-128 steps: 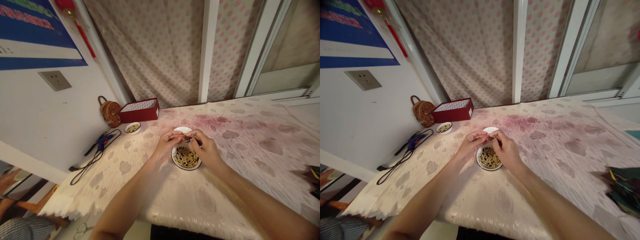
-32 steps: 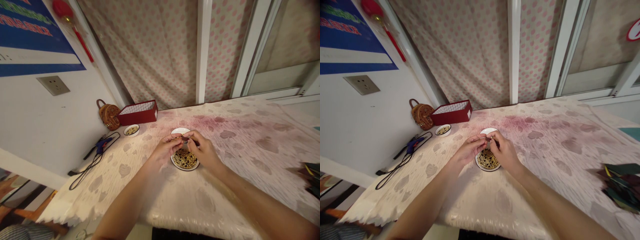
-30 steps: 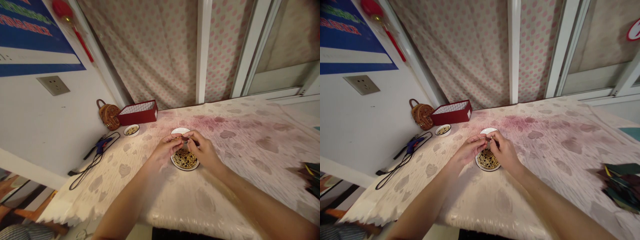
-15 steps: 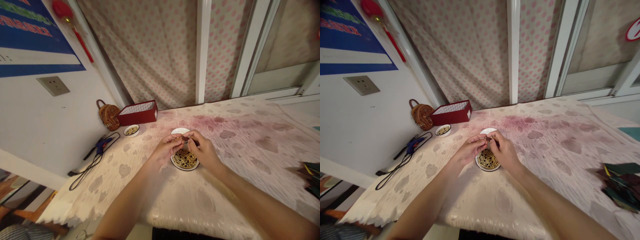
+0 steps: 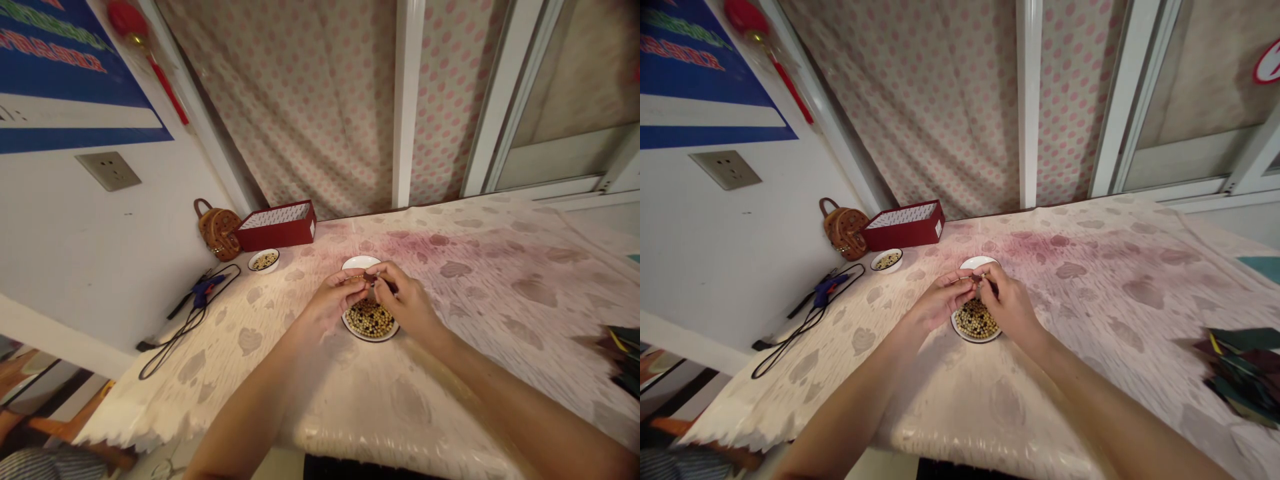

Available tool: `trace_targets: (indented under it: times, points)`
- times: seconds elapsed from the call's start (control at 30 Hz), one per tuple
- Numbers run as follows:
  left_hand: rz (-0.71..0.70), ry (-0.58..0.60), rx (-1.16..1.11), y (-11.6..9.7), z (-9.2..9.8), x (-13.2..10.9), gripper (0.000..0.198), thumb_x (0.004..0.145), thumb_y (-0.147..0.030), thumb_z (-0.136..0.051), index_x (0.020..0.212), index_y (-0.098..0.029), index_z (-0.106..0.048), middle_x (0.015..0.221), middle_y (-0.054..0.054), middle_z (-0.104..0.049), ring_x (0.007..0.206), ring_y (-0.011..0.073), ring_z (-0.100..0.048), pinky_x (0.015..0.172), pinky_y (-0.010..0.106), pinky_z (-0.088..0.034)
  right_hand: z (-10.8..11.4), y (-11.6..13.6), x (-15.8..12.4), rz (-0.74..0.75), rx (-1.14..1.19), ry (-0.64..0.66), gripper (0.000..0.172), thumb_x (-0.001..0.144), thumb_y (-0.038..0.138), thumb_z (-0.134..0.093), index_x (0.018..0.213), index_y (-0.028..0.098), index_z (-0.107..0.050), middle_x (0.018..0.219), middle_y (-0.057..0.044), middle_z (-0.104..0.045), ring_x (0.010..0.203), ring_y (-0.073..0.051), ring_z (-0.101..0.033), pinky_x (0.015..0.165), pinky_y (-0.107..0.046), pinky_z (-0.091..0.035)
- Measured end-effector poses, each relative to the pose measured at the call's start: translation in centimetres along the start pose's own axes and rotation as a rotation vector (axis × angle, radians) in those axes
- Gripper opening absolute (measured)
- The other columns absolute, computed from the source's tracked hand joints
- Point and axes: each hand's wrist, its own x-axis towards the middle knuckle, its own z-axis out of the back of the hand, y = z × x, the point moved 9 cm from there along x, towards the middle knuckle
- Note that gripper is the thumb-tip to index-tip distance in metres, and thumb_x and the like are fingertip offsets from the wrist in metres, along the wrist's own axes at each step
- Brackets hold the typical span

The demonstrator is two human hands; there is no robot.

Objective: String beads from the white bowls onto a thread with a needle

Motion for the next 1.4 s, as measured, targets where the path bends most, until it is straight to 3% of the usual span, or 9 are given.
trace_targets:
  times: [0.43, 0.57, 0.67, 0.8, 0.97, 1.07, 1.17, 1.27, 1.4]
  points:
    - [-0.051, 0.007, 0.068, -0.1, 0.5, 0.3, 0.030, 0.073, -0.011, -0.086, 0.101, -0.011, -0.073, 0.091, 0.005, -0.075, 0.082, 0.0112, -0.071, 0.096, 0.030, -0.054, -0.1, -0.3, -0.1, -0.012, -0.030, -0.009, 0.019, 0.096, 0.029, -0.044, 0.108, 0.023, -0.056, 0.067, 0.002, -0.064, 0.058, -0.017, -0.062, 0.060, -0.030, -0.045]
    - [-0.206, -0.013, 0.230, -1.5, 0.6, 0.9, 0.031, 0.071, -0.018, -0.087, 0.098, -0.013, -0.073, 0.093, 0.006, -0.075, 0.085, 0.0148, -0.070, 0.092, 0.033, -0.054, 0.8, -0.7, 0.0, -0.056, -0.043, -0.087, 0.019, 0.095, 0.027, -0.045, 0.109, 0.023, -0.056, 0.068, 0.002, -0.065, 0.060, -0.018, -0.062, 0.064, -0.031, -0.045]
    - [-0.347, -0.079, 0.344, -2.6, 0.9, 1.9, 0.022, 0.073, -0.014, -0.081, 0.094, -0.014, -0.073, 0.089, 0.005, -0.074, 0.085, 0.0150, -0.069, 0.089, 0.031, -0.052, 1.2, -1.2, 0.1, -0.099, -0.037, -0.118, 0.018, 0.095, 0.028, -0.045, 0.108, 0.023, -0.056, 0.066, 0.002, -0.064, 0.061, -0.019, -0.063, 0.066, -0.032, -0.045]
    - [-0.460, -0.074, 0.511, -2.9, 0.5, 2.7, 0.017, 0.078, -0.009, -0.073, 0.092, -0.016, -0.076, 0.103, 0.009, -0.075, 0.096, 0.0183, -0.069, 0.096, 0.032, -0.050, 1.4, -1.3, 0.1, -0.100, -0.034, -0.117, 0.019, 0.096, 0.030, -0.045, 0.108, 0.023, -0.057, 0.070, 0.000, -0.067, 0.063, -0.019, -0.064, 0.066, -0.032, -0.045]
    - [-0.499, -0.092, 0.871, -3.3, -0.2, 0.7, 0.022, 0.081, -0.012, -0.068, 0.098, -0.022, -0.078, 0.100, 0.006, -0.076, 0.089, 0.0192, -0.066, 0.085, 0.030, -0.050, 1.8, -1.0, 0.2, -0.082, -0.039, -0.149, 0.019, 0.096, 0.030, -0.045, 0.107, 0.022, -0.058, 0.070, 0.000, -0.068, 0.062, -0.019, -0.064, 0.064, -0.031, -0.045]
    - [-0.478, 0.020, 1.127, -3.1, -2.0, -1.1, 0.019, 0.081, -0.014, -0.068, 0.094, -0.024, -0.078, 0.089, 0.004, -0.075, 0.081, 0.0197, -0.064, 0.080, 0.030, -0.048, 2.0, -0.9, 0.2, -0.080, -0.058, -0.167, 0.020, 0.095, 0.029, -0.045, 0.107, 0.022, -0.059, 0.068, 0.001, -0.067, 0.059, -0.018, -0.062, 0.062, -0.030, -0.044]
    - [-0.453, 0.120, 1.327, -2.3, -3.5, -2.0, 0.020, 0.076, -0.017, -0.076, 0.094, -0.024, -0.079, 0.093, 0.006, -0.077, 0.087, 0.0245, -0.066, 0.084, 0.034, -0.048, 2.1, -1.0, 0.2, -0.091, -0.072, -0.167, 0.020, 0.094, 0.028, -0.045, 0.106, 0.022, -0.060, 0.071, -0.001, -0.068, 0.061, -0.018, -0.063, 0.064, -0.031, -0.043]
    - [-0.470, 0.154, 1.392, -1.7, -4.1, -2.0, 0.026, 0.072, -0.011, -0.077, 0.094, -0.025, -0.080, 0.094, 0.007, -0.077, 0.089, 0.0269, -0.067, 0.089, 0.037, -0.047, 2.1, -1.1, 0.2, -0.104, -0.078, -0.158, 0.021, 0.094, 0.027, -0.045, 0.107, 0.022, -0.060, 0.073, -0.001, -0.069, 0.062, -0.018, -0.063, 0.065, -0.031, -0.043]
    - [-0.472, 0.150, 1.430, -1.1, -4.1, -1.7, 0.020, 0.073, -0.005, -0.069, 0.080, -0.023, -0.077, 0.082, 0.006, -0.074, 0.079, 0.0254, -0.065, 0.088, 0.038, -0.047, 2.0, -1.1, 0.3, -0.105, -0.083, -0.158, 0.021, 0.094, 0.028, -0.045, 0.108, 0.021, -0.060, 0.074, -0.001, -0.069, 0.063, -0.018, -0.063, 0.066, -0.032, -0.043]
